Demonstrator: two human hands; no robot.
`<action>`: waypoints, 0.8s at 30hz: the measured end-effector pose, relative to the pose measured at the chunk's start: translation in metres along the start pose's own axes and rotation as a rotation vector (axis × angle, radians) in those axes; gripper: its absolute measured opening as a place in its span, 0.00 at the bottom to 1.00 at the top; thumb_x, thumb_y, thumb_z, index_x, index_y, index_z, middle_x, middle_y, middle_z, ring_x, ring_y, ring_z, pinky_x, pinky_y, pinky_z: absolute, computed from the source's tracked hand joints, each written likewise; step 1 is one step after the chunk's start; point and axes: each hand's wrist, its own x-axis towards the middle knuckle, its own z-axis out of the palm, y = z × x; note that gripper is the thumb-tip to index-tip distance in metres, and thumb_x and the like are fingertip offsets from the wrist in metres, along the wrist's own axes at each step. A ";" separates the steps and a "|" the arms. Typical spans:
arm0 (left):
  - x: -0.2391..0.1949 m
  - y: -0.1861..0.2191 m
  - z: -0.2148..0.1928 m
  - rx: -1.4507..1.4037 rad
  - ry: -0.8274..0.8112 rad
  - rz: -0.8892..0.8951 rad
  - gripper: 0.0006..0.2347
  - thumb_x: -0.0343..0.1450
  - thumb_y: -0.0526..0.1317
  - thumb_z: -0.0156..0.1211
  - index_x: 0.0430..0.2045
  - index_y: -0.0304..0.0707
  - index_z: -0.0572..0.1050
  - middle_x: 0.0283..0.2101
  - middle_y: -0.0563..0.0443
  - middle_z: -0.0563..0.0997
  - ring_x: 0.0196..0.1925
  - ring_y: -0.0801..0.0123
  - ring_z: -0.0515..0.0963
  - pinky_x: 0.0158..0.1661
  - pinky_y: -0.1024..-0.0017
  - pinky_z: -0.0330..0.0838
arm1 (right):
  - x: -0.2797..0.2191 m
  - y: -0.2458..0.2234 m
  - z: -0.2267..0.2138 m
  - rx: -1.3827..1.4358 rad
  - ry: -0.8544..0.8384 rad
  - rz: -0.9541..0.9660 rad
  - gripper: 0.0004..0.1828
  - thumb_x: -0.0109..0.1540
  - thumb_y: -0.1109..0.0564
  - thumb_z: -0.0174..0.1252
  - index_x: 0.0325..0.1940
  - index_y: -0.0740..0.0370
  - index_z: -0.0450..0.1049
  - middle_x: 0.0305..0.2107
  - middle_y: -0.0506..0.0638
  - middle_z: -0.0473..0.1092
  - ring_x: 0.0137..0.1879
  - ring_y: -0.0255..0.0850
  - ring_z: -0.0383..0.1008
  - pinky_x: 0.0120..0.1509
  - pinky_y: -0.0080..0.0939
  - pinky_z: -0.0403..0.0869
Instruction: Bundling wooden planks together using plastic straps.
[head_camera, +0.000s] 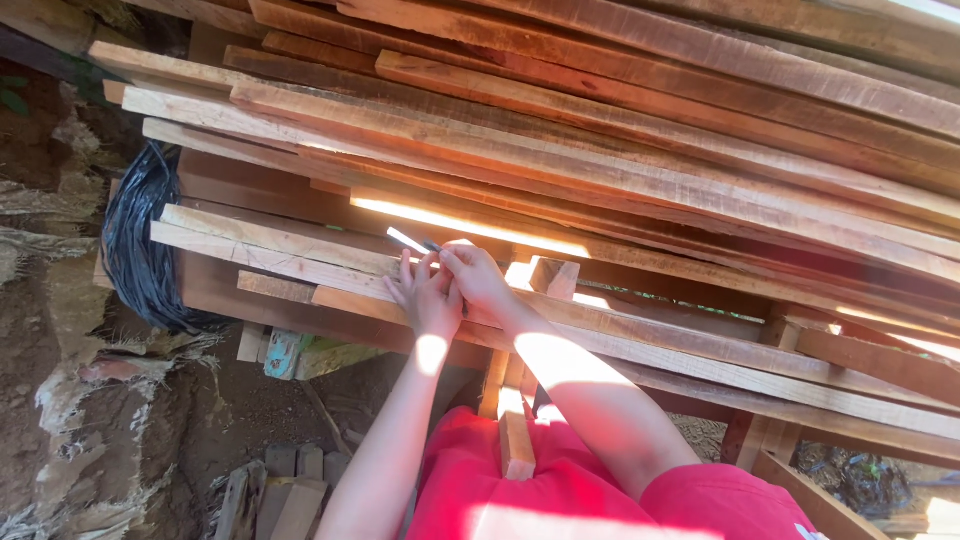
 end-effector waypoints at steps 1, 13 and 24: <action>-0.001 0.002 -0.001 0.034 0.036 0.012 0.06 0.70 0.51 0.59 0.32 0.60 0.82 0.59 0.64 0.75 0.77 0.54 0.55 0.69 0.29 0.35 | 0.010 0.015 0.006 0.174 0.006 0.099 0.10 0.67 0.53 0.53 0.35 0.56 0.78 0.19 0.52 0.75 0.22 0.37 0.73 0.28 0.37 0.70; -0.002 0.005 0.006 0.166 0.006 0.103 0.07 0.70 0.48 0.55 0.33 0.61 0.82 0.51 0.66 0.80 0.78 0.59 0.55 0.70 0.31 0.35 | -0.024 -0.021 -0.001 -0.011 0.044 0.017 0.12 0.68 0.55 0.50 0.33 0.56 0.76 0.17 0.47 0.72 0.18 0.34 0.68 0.25 0.31 0.67; 0.002 -0.003 -0.002 -0.021 -0.029 0.122 0.07 0.72 0.52 0.58 0.34 0.64 0.82 0.58 0.73 0.76 0.75 0.67 0.59 0.72 0.41 0.35 | 0.020 0.019 -0.004 0.287 0.158 0.068 0.17 0.70 0.52 0.51 0.28 0.58 0.71 0.20 0.45 0.66 0.27 0.32 0.72 0.31 0.26 0.70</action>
